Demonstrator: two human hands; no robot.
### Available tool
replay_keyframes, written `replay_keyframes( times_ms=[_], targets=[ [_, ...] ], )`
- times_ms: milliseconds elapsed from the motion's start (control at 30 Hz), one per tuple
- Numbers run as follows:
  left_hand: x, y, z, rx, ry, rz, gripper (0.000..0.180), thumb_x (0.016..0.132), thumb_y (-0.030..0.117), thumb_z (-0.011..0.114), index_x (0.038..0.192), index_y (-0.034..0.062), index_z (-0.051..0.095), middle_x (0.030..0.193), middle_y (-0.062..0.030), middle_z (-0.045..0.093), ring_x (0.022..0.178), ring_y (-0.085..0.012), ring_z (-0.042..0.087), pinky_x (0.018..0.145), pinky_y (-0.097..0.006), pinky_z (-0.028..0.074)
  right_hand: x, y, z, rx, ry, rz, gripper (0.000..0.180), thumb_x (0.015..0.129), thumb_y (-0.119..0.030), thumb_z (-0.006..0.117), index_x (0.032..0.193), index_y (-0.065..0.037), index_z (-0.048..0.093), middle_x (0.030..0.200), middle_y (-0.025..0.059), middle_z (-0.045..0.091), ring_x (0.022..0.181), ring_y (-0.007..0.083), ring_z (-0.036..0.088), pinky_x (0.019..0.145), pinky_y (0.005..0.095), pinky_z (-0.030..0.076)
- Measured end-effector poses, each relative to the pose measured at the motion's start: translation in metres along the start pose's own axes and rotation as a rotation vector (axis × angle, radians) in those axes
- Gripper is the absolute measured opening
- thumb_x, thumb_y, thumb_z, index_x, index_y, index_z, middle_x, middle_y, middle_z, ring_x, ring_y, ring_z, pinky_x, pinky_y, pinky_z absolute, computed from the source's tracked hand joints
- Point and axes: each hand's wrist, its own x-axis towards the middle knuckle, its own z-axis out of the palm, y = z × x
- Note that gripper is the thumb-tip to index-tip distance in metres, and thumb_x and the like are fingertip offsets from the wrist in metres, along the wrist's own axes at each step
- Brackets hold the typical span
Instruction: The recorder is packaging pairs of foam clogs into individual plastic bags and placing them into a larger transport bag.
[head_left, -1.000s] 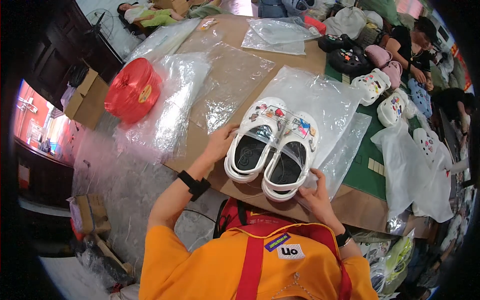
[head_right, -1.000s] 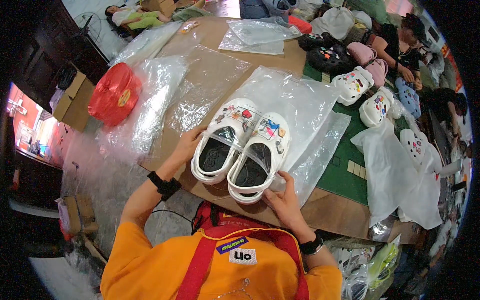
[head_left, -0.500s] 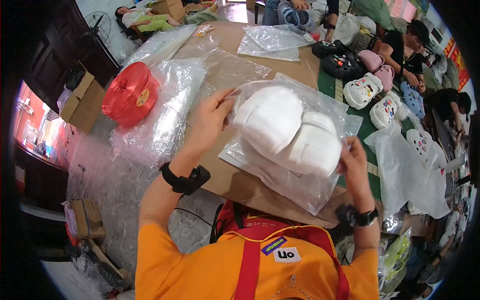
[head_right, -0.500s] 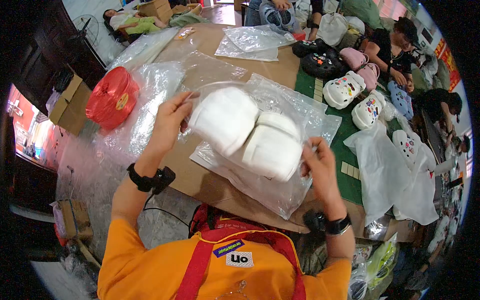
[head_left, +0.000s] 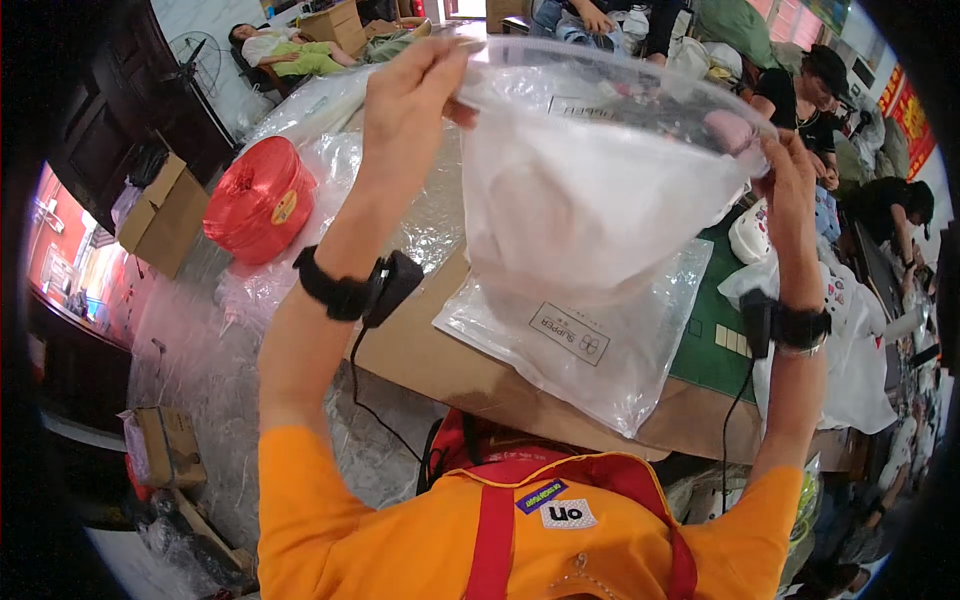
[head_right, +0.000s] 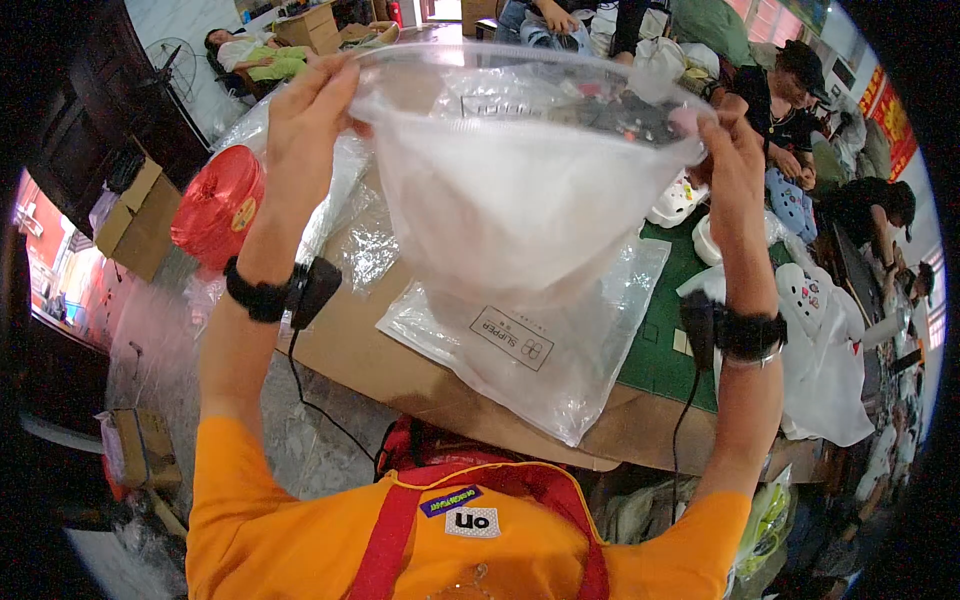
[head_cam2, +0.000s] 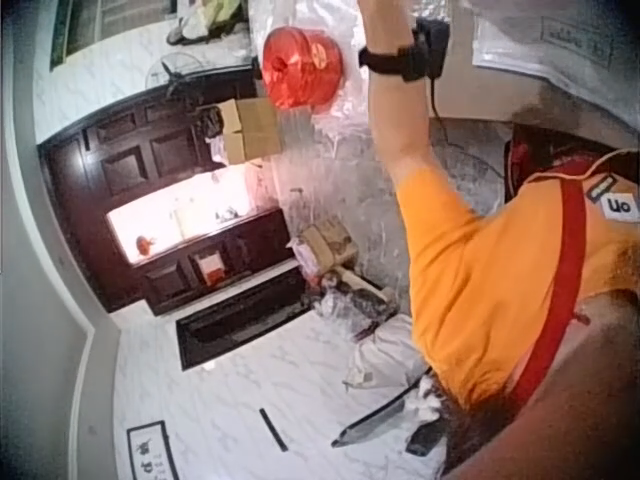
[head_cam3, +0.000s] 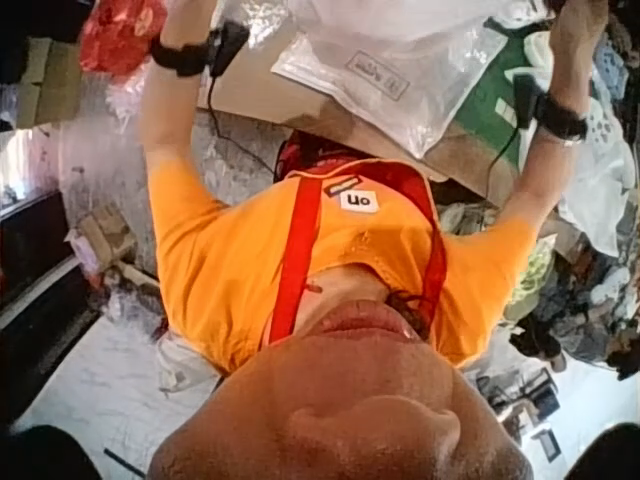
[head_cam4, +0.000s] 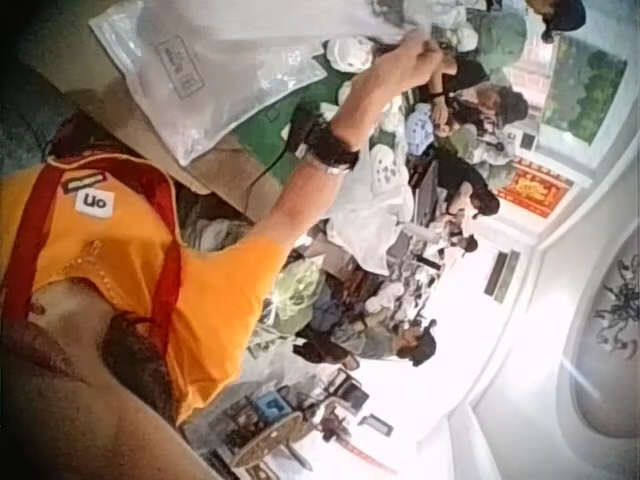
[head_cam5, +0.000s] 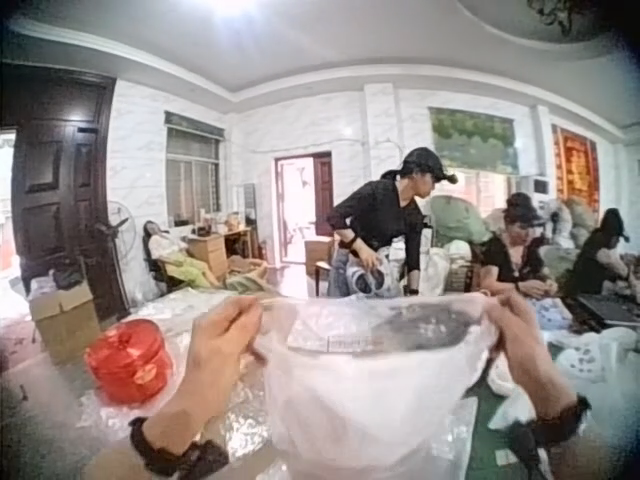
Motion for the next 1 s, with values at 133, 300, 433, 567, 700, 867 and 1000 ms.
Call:
replay_keyframes(
  times_ms=[133, 300, 433, 567, 700, 867, 1000],
  targets=[
    [0.045, -0.01, 0.014, -0.065, -0.011, 0.137, 0.023, 0.089, 0.012, 0.049, 0.105, -0.003, 0.057, 0.092, -0.007, 0.061, 0.074, -0.0126, 0.06, 0.067, -0.024, 0.049, 0.052, 0.0, -0.002, 0.101, 0.113, -0.207, 0.022, 0.085, -0.014, 0.058, 0.099, 0.002, 0.052, 0.085, 0.0056, 0.057, 0.073, 0.0117, 0.057, 0.067, 0.0231, 0.048],
    [0.023, -0.046, -0.006, 0.149, -0.031, 0.144, 0.018, 0.086, 0.006, 0.051, 0.101, -0.0011, 0.058, 0.089, -0.0059, 0.061, 0.076, -0.0127, 0.06, 0.071, -0.026, 0.049, 0.007, 0.007, 0.007, 0.081, 0.212, -0.201, 0.019, 0.085, -0.008, 0.054, 0.103, -0.002, 0.05, 0.087, 0.0037, 0.052, 0.076, 0.0094, 0.051, 0.069, 0.0238, 0.045],
    [-0.069, -0.082, -0.025, 0.247, -0.203, -0.255, 0.014, 0.083, 0.001, 0.048, 0.092, -0.0016, 0.059, 0.074, -0.0059, 0.061, 0.066, -0.011, 0.058, 0.061, -0.025, 0.047, -0.121, 0.068, -0.007, -0.391, 0.099, -0.057, 0.016, 0.082, -0.001, 0.053, 0.098, 0.001, 0.056, 0.091, 0.0047, 0.057, 0.073, 0.0113, 0.053, 0.066, 0.024, 0.043],
    [-0.15, -0.107, -0.046, 0.216, -0.326, -0.433, 0.012, 0.083, 0.0, 0.048, 0.088, -0.0009, 0.058, 0.073, -0.0051, 0.059, 0.065, -0.0099, 0.056, 0.059, -0.024, 0.046, -0.221, 0.1, -0.005, -0.243, -0.128, 0.272, 0.019, 0.075, 0.005, 0.055, 0.093, 0.001, 0.058, 0.076, 0.0069, 0.057, 0.068, 0.0118, 0.055, 0.061, 0.0238, 0.044],
    [-0.178, -0.125, -0.063, 0.14, -0.269, -0.756, 0.011, 0.081, 0.002, 0.049, 0.088, -0.0013, 0.058, 0.074, -0.0037, 0.057, 0.065, -0.0097, 0.055, 0.059, -0.024, 0.046, -0.256, 0.084, 0.007, -0.265, -0.425, 0.542, 0.018, 0.075, -0.007, 0.064, 0.092, 0.0, 0.059, 0.076, 0.0069, 0.058, 0.066, 0.0109, 0.054, 0.06, 0.0236, 0.044],
    [-0.173, -0.099, -0.054, 0.818, -0.282, 0.071, 0.015, 0.072, 0.002, 0.055, 0.087, 0.0024, 0.059, 0.079, -0.0076, 0.059, 0.073, -0.0214, 0.057, 0.067, -0.032, 0.045, -0.254, 0.097, -0.005, -0.03, -0.401, 0.806, 0.018, 0.079, -0.009, 0.061, 0.093, 0.001, 0.058, 0.078, 0.0044, 0.057, 0.066, 0.0083, 0.051, 0.061, 0.0221, 0.043],
    [-0.174, -0.065, -0.018, 0.53, -0.503, 0.112, 0.019, 0.067, 0.003, 0.061, 0.086, 0.0043, 0.059, 0.085, -0.0103, 0.059, 0.077, -0.0273, 0.056, 0.068, -0.034, 0.045, -0.247, 0.092, 0.004, 0.01, -0.332, 0.806, 0.02, 0.083, -0.006, 0.056, 0.102, 0.0, 0.052, 0.075, -0.0009, 0.051, 0.064, 0.0043, 0.046, 0.058, 0.0192, 0.04]
  ],
)
